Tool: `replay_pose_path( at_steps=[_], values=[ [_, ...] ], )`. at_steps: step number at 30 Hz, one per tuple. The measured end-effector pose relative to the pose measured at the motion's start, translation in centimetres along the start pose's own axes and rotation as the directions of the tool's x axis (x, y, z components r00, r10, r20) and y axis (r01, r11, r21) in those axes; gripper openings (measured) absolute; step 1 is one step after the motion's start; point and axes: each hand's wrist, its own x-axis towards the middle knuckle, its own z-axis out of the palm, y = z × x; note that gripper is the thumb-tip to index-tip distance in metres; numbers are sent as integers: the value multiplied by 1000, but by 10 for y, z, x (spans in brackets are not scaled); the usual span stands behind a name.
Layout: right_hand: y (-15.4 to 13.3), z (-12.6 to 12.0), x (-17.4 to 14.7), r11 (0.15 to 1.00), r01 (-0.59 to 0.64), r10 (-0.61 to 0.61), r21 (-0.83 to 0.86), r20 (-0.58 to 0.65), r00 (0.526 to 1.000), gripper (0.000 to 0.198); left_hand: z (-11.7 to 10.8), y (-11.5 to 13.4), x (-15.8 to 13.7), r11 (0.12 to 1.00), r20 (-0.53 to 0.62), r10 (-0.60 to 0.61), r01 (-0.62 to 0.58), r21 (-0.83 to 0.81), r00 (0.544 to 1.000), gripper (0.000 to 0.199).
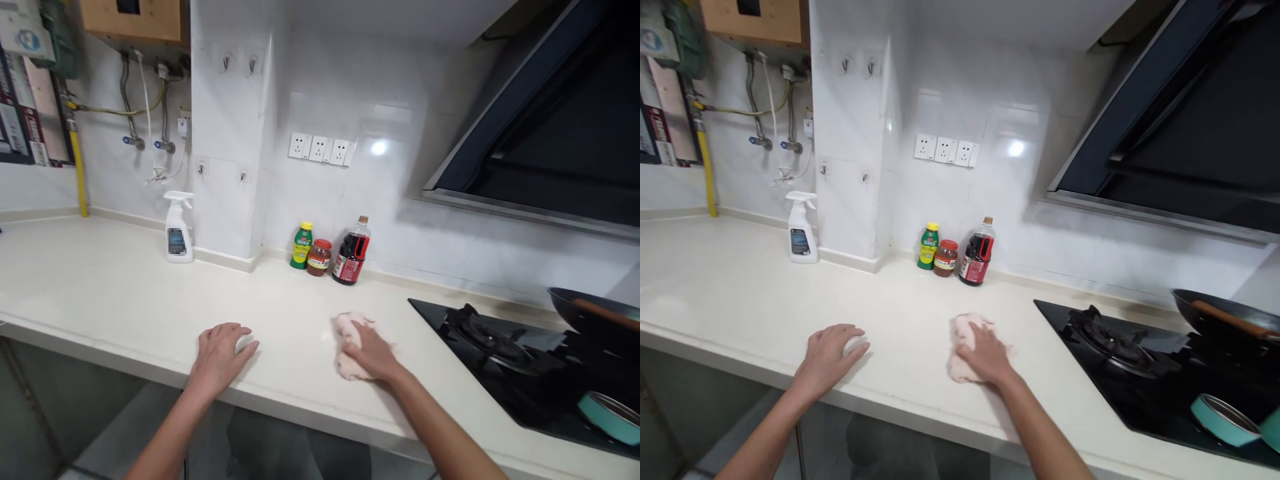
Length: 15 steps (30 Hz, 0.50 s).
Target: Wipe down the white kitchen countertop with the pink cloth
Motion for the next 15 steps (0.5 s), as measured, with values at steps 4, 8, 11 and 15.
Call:
replay_pose_path(
  at_steps=[4, 8, 11, 15],
  values=[
    [-72, 37, -2, 977, 168, -174, 131, 33, 984, 73, 1, -2, 1, 998, -10, -1, 0, -55, 1000, 28],
    [-114, 51, -10, 907, 304, -305, 291, -41, 951, 64, -3, 3, 2, 981, -124, 10, -33, -191, 992, 27],
    [-107, 40, -22, 860, 311, -282, 405, -131, 950, 63, -10, 27, 0, 948, -179, 112, -159, -276, 978, 27],
    [-50, 15, -61, 826, 391, -216, 407, -411, 885, 52, -10, 86, -1, 948, 51, 258, -243, -205, 965, 34]
  ],
)
